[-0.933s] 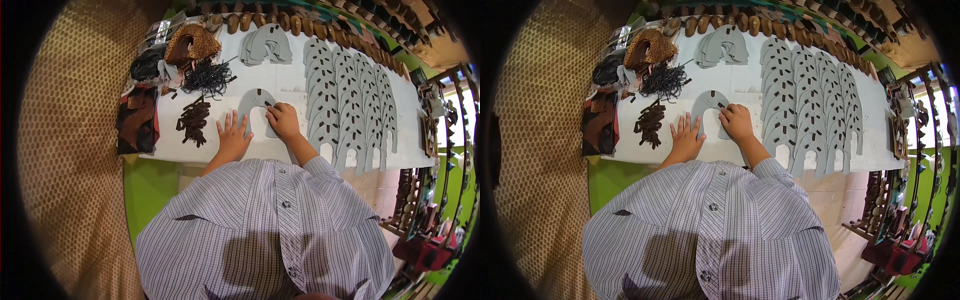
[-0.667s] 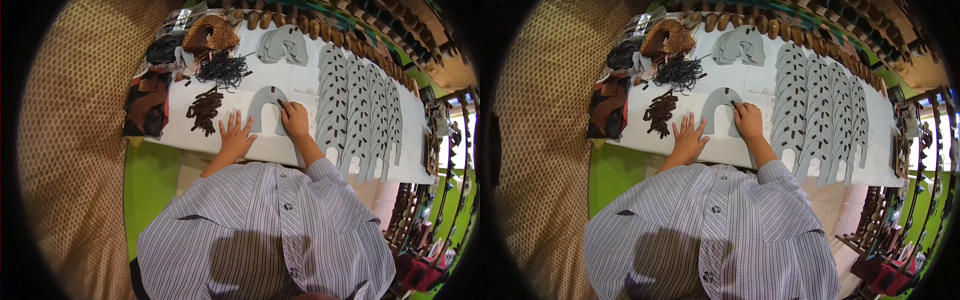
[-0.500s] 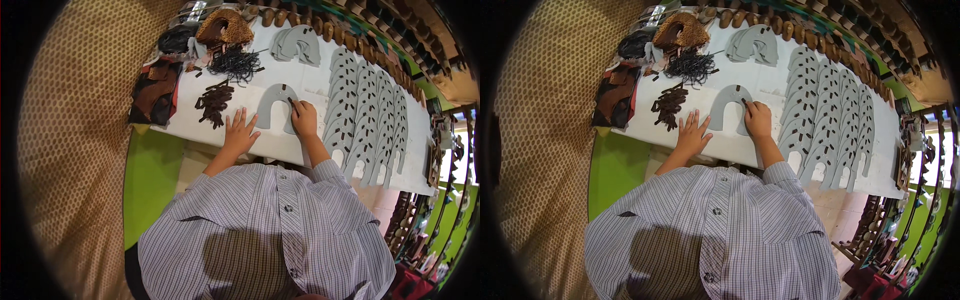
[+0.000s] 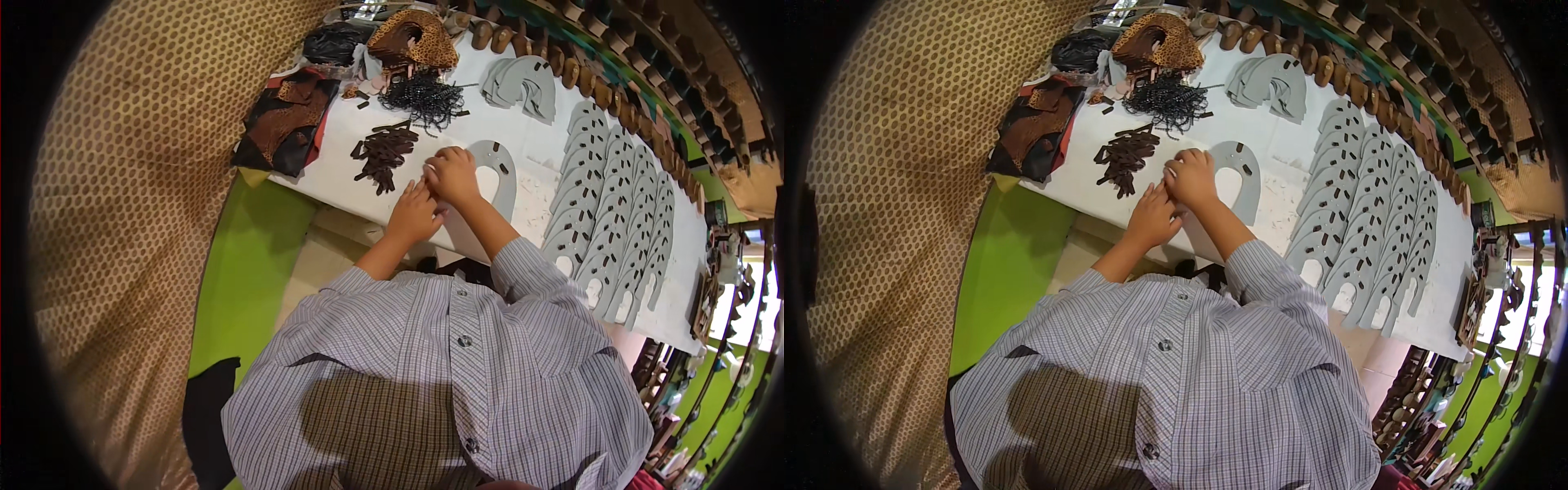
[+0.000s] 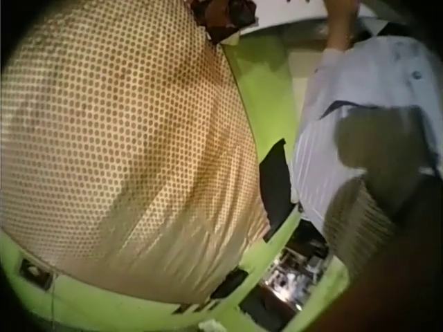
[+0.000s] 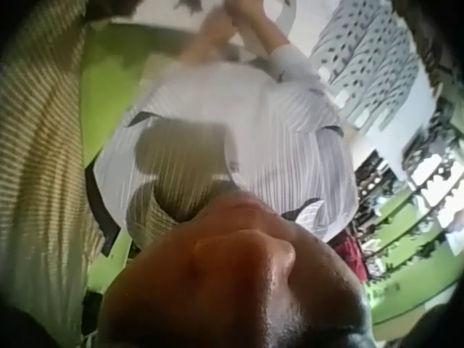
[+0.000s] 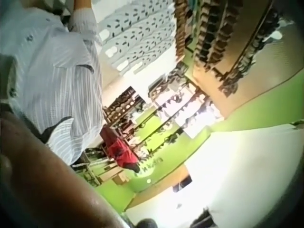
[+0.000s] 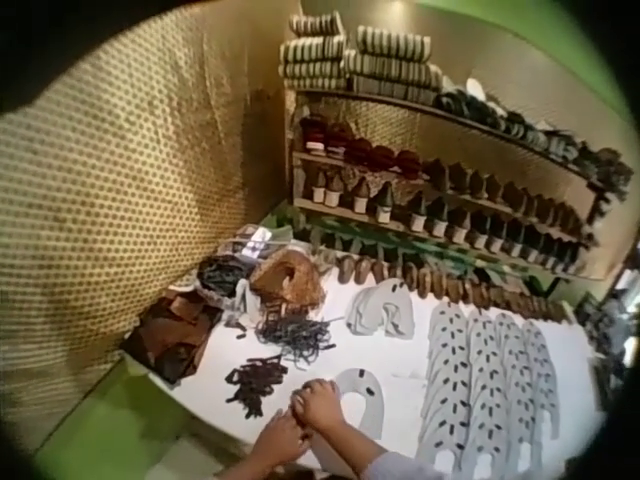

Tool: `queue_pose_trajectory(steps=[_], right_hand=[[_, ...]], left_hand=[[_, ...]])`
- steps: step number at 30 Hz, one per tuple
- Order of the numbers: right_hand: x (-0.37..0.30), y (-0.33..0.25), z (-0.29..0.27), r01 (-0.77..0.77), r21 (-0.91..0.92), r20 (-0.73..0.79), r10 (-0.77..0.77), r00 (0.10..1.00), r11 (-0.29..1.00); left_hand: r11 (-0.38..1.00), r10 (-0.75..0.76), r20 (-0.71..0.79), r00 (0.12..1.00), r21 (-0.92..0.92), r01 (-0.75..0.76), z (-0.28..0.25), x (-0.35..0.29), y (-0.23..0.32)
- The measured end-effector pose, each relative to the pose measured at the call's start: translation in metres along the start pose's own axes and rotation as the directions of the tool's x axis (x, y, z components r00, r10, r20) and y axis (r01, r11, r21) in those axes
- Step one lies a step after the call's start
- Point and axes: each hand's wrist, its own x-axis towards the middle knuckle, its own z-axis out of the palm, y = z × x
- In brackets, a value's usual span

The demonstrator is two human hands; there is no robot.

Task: Assembling and aligning various precut fabric and foam components to form shoe uppers on a workbench.

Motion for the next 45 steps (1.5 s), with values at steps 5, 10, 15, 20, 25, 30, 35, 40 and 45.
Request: queue_pose_trajectory(steps=[5,10,15,20,25,30,35,40,45], right_hand=[[0.028,-0.024,0.019,0.061,-0.086,0.064,-0.056,0.996,0.994],[0.034,-0.03,0.029,0.079,-0.153,0.084,-0.067,0.994,0.985],[0.028,-0.021,0.02,-0.017,-0.08,0.023,0.018,1.0,0.997],[0.004,-0.012,-0.013,-0.141,-0.041,-0.019,0.14,0.99,0.989],[-0.021,-0.006,-0.043,-0.145,-0.064,-0.021,0.144,0.989,0.987],[-0.039,0.006,-0.054,-0.063,-0.144,-0.107,0.047,0.993,0.988],[-0.046,0.021,-0.064,-0.025,-0.197,-0.079,0.009,0.997,0.98],[-0.049,0.035,-0.076,-0.078,-0.069,-0.116,0.069,0.991,0.995],[-0.051,0.072,-0.077,-0.221,-0.043,-0.126,0.214,0.969,0.974]], left_hand=[[0.994,-0.069,0.045,0.997,-0.084,0.072,-0.01,0.001,0.004],[0.982,-0.151,0.072,0.986,-0.106,0.159,-0.003,-0.003,0.0],[0.994,-0.073,0.037,0.997,-0.078,0.076,-0.016,0.001,0.005],[0.984,-0.103,-0.059,0.993,-0.152,0.093,-0.01,-0.001,-0.002],[0.878,-0.347,-0.24,0.906,-0.423,0.224,-0.003,0.007,-0.007],[0.752,-0.438,-0.077,0.896,-0.577,0.319,-0.012,0.041,0.023],[0.752,-0.403,-0.057,0.913,-0.589,0.295,0.009,0.058,0.028],[0.824,-0.382,-0.084,0.92,-0.482,0.298,0.021,0.078,0.016],[0.927,-0.348,0.141,0.927,-0.095,0.363,0.025,0.11,0.004]])
